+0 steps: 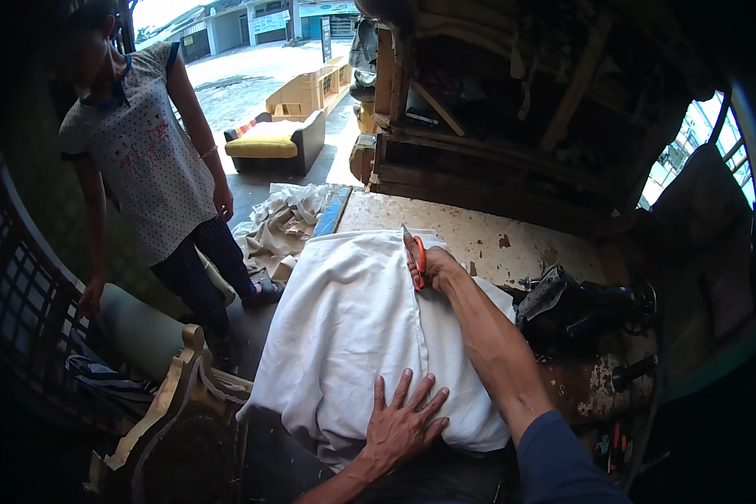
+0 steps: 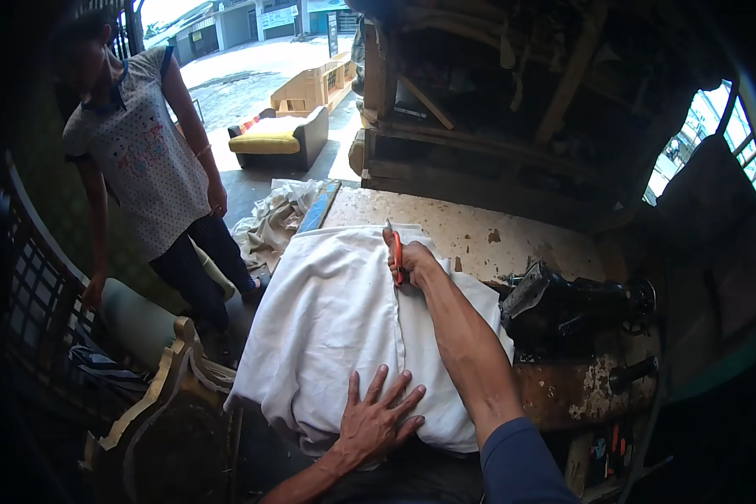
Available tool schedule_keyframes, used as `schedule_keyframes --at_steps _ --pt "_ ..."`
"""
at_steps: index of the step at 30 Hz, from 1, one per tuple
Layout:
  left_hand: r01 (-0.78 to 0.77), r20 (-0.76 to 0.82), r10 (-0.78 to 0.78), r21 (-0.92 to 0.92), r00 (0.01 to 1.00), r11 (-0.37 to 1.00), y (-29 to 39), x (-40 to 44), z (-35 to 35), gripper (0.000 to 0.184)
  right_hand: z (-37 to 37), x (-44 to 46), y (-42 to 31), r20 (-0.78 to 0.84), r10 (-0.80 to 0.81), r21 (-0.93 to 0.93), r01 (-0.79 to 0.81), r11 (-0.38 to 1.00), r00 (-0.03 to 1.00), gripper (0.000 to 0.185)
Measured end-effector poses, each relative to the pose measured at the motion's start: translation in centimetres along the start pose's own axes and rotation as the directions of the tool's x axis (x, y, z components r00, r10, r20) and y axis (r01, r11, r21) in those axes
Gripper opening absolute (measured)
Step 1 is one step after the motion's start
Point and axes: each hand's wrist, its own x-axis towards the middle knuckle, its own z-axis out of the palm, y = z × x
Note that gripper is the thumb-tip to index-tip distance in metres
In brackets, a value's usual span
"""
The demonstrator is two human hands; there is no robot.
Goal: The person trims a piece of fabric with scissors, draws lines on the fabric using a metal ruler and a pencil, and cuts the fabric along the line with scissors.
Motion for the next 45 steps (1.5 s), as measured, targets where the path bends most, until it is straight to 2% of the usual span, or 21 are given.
schedule_keyframes --at_steps 3,5,8,12,14,17,20,21,23,24,28,30,31,32,33,35,37,38,42,43,45 --pt "-0.004 0.003 0.004 0.018 1.000 1.000 0.1 0.0 0.2 0.052 -0.2 0.8 -0.5 0.051 0.040 0.035 -0.042 0.999 0.998 0.064" --pt "-0.016 0.008 0.016 0.029 1.000 0.999 0.0 0.4 0.2 0.052 -0.2 0.9 0.0 0.099 -0.134 -0.038 0.138 0.990 0.986 0.064" --pt "0.006 -0.012 -0.006 -0.020 1.000 1.000 0.0 0.6 0.5 0.048 -0.9 0.3 0.8 0.064 -0.197 0.092 0.191 0.977 0.978 0.063" --pt "-0.054 -0.116 0.046 -0.068 0.992 0.996 1.0 0.3 1.0 0.037 -3.0 -10.1 -1.0 0.215 -0.440 0.249 0.386 0.888 0.872 0.057" --pt "-0.189 -0.143 0.161 -0.206 0.977 0.960 3.4 0.9 -2.0 0.033 -5.0 -16.3 -1.5 0.204 -0.491 0.154 0.467 0.870 0.847 0.054" --pt "-0.336 -0.046 0.460 -0.748 0.887 0.572 5.6 1.2 -7.2 0.025 -8.7 -25.2 -0.4 0.136 -0.488 0.123 0.474 0.872 0.862 0.025" --pt "-0.137 0.024 0.620 -0.968 0.784 0.212 4.8 1.4 -12.6 0.018 -12.7 -31.4 3.9 0.113 -0.527 0.241 0.491 0.837 0.843 0.040" --pt "-0.114 0.045 0.578 -0.965 0.815 0.236 4.4 2.3 -15.2 0.015 -14.1 -33.1 5.5 0.085 -0.549 0.167 0.531 0.831 0.832 0.040" --pt "0.051 0.108 0.178 -0.953 0.978 0.300 2.8 3.3 -18.7 0.021 -16.7 -35.9 9.2 0.007 -0.514 0.040 0.514 0.857 0.857 0.036" --pt "-0.046 -0.056 -0.035 -0.968 0.998 0.246 1.2 4.6 -18.2 0.018 -17.6 -37.0 11.2 -0.001 -0.512 0.051 0.511 0.858 0.859 0.036" --pt "-0.210 -0.303 -0.500 -0.949 0.811 0.235 -11.1 13.5 -24.6 0.021 -20.7 -39.7 16.4 -0.394 -0.342 -0.305 0.230 0.924 0.853 0.026" --pt "-0.240 -0.542 -0.606 -0.827 0.583 0.508 -21.8 16.4 -27.0 0.034 -21.5 -40.3 18.0 -0.570 -0.418 -0.564 0.033 0.825 0.707 0.030" --pt "0.011 -0.645 -0.664 -0.714 0.379 0.700 -24.2 17.2 -27.6 0.046 -21.2 -41.2 17.0 -0.655 -0.348 -0.567 -0.131 0.814 0.671 0.033" --pt "0.336 -0.821 -0.495 -0.398 0.284 0.854 -24.8 17.7 -26.1 0.050 -22.4 -41.0 18.7 -0.664 -0.386 -0.605 -0.156 0.781 0.641 0.033" --pt "0.621 -0.933 -0.251 -0.038 0.259 0.783 -24.6 18.3 -25.1 0.054 -23.7 -40.5 20.1 -0.672 -0.433 -0.641 -0.179 0.747 0.600 0.034" --pt "0.389 -0.727 -0.217 0.074 0.651 0.918 -18.5 18.9 -21.2 0.048 -23.9 -40.7 19.5 -0.680 -0.400 -0.629 -0.209 0.749 0.614 0.036" --pt "0.208 -0.458 -0.224 -0.087 0.860 0.974 -18.4 21.7 -15.3 0.028 -24.2 -39.9 18.8 -0.707 -0.409 -0.657 -0.323 0.681 0.576 0.044" --pt "0.201 -0.375 -0.210 -0.063 0.903 0.978 -17.6 23.2 -12.7 0.027 -25.4 -38.7 21.6 -0.641 -0.580 -0.753 -0.267 0.601 0.502 0.047" --pt "0.105 -0.257 -0.088 0.055 0.962 0.993 -18.7 29.7 -4.9 0.038 -23.9 -37.7 20.0 -0.624 -0.709 -0.780 -0.207 0.591 0.327 0.041" --pt "0.076 -0.266 -0.050 0.085 0.963 0.993 -20.2 31.0 -2.9 0.042 -22.7 -37.9 18.9 -0.626 -0.712 -0.779 -0.209 0.591 0.320 0.041" --pt "0.221 -0.037 -0.220 0.055 0.975 0.974 -21.4 32.8 -0.8 0.055 -19.6 -38.8 16.8 -0.608 -0.648 -0.707 0.056 0.705 0.459 0.035"
